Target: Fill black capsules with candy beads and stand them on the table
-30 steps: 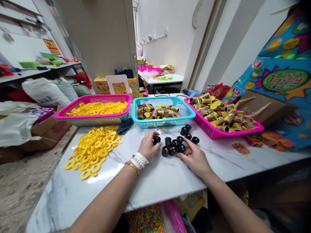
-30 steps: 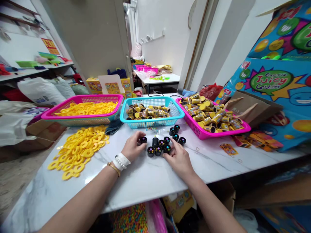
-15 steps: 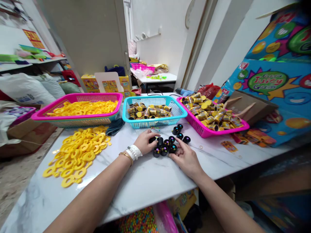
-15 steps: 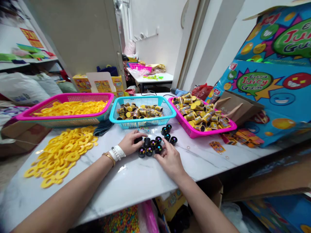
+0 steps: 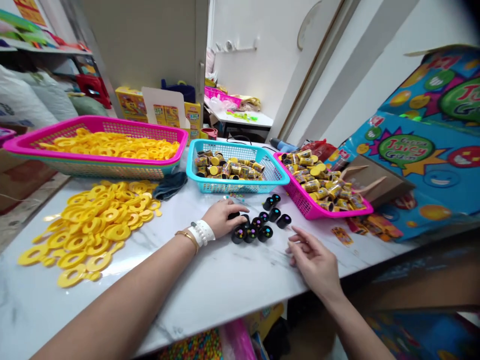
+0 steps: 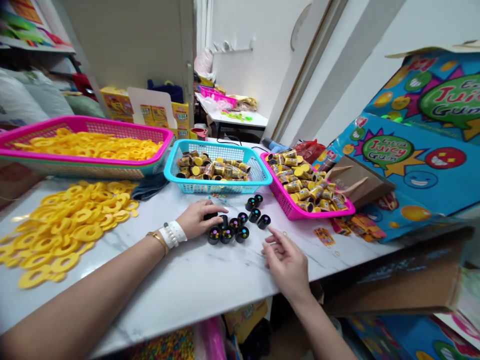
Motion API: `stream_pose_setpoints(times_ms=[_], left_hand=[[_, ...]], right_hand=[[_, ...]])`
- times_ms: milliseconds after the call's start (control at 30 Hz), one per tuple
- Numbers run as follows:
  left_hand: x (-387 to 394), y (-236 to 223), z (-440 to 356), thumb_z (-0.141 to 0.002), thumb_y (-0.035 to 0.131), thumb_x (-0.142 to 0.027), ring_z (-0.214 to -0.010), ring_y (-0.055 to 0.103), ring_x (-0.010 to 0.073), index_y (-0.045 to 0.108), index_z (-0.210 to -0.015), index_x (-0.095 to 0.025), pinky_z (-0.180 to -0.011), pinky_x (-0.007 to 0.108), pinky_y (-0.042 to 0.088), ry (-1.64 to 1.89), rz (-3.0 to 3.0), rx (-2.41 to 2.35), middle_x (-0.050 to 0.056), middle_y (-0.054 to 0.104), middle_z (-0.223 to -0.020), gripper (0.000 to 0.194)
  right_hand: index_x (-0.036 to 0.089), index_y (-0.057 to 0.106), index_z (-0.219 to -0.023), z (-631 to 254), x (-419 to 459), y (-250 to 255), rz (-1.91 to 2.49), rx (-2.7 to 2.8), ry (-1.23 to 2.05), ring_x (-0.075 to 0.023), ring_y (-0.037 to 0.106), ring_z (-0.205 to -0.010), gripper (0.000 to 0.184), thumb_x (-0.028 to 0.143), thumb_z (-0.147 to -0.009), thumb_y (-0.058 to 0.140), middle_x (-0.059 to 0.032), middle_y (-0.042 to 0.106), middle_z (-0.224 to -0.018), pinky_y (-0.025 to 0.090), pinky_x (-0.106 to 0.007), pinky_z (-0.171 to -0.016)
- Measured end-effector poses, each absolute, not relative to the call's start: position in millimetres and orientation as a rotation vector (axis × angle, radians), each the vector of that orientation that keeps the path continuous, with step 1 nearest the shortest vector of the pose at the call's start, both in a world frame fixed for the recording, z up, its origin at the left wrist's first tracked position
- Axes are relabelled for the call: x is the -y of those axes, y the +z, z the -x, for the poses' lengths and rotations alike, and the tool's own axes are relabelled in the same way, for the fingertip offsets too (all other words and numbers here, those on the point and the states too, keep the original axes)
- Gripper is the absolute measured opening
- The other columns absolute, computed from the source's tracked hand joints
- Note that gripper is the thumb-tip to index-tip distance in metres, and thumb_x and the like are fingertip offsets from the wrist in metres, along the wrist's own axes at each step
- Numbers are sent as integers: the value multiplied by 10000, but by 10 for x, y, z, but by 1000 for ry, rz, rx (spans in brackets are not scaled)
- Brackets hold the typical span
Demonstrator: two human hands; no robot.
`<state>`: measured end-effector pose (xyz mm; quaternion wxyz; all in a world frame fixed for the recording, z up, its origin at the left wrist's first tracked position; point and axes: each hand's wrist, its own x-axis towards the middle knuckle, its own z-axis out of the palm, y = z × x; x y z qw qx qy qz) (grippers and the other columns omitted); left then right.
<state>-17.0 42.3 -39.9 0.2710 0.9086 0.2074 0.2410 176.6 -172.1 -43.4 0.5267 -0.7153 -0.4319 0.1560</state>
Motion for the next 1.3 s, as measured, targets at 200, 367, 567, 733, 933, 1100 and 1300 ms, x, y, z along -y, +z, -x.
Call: stream_pose_setpoints(times_ms=[200, 367, 567, 733, 933, 1100, 1300], left_hand=[[-464, -427, 154, -821, 674, -356, -807, 583, 197, 747, -967, -253, -765, 323, 441, 680, -2391, -557, 41, 629, -824, 193], [-446, -396, 197, -786, 693, -305, -814, 610, 189, 722, -915, -226, -770, 310, 451, 674, -2332, -496, 26, 698, -848, 154], [-425, -377, 208, -757, 696, -280, -834, 623, 193, 706, -883, -222, -775, 307, 459, 665, -2280, -521, 16, 726, -869, 138], [-421, -405, 229, -802, 665, -281, -886, 621, 207, 696, -1100, -245, -816, 326, 454, 657, -2322, -482, 25, 740, -930, 302], [-415, -404, 234, -864, 594, -281, -924, 630, 206, 715, -1126, -270, -909, 356, 427, 655, -2407, -362, 56, 730, -990, 288], [-432, -395, 236, -859, 577, -249, -935, 634, 206, 724, -1095, -265, -912, 357, 432, 630, -2404, -337, 57, 728, -1004, 279], [-435, -380, 269, -818, 597, -193, -951, 627, 202, 714, -1093, -256, -901, 336, 454, 627, -2365, -314, 41, 730, -1004, 305]], right_hand=[[153, 653, -1191, -2390, 1276, -168, 2042, 1305, -89, -173, 667, -583, 378, 328, -890, 506, -47, 734, -761, 563, -327, -675], [133, 642, -1225, -2581, 1025, -254, 2264, 1422, -471, -248, 701, -933, 388, 288, -932, 441, -125, 729, -1092, 517, -371, -900], [122, 513, -1352, -2536, 897, -445, 2529, 1644, -420, -238, 670, -1029, 445, 125, -935, 358, -170, 666, -1179, 508, -324, -893], [152, 474, -1369, -2680, 697, -428, 2569, 1674, -404, -216, 705, -899, 467, 103, -911, 396, -134, 711, -1028, 528, -287, -795], [68, 497, -1314, -2910, 646, -461, 2631, 1575, -482, -269, 714, -799, 406, 198, -979, 307, -172, 710, -883, 541, -340, -706], [147, 451, -1405, -2890, 577, -448, 2598, 1694, -503, -243, 674, -967, 449, 179, -976, 323, -178, 612, -1240, 524, -325, -812], [160, 592, -1295, -2908, 330, -336, 2581, 1922, -375, -225, 551, -1193, 405, 157, -968, 353, -133, 593, -1316, 443, -273, -951]])
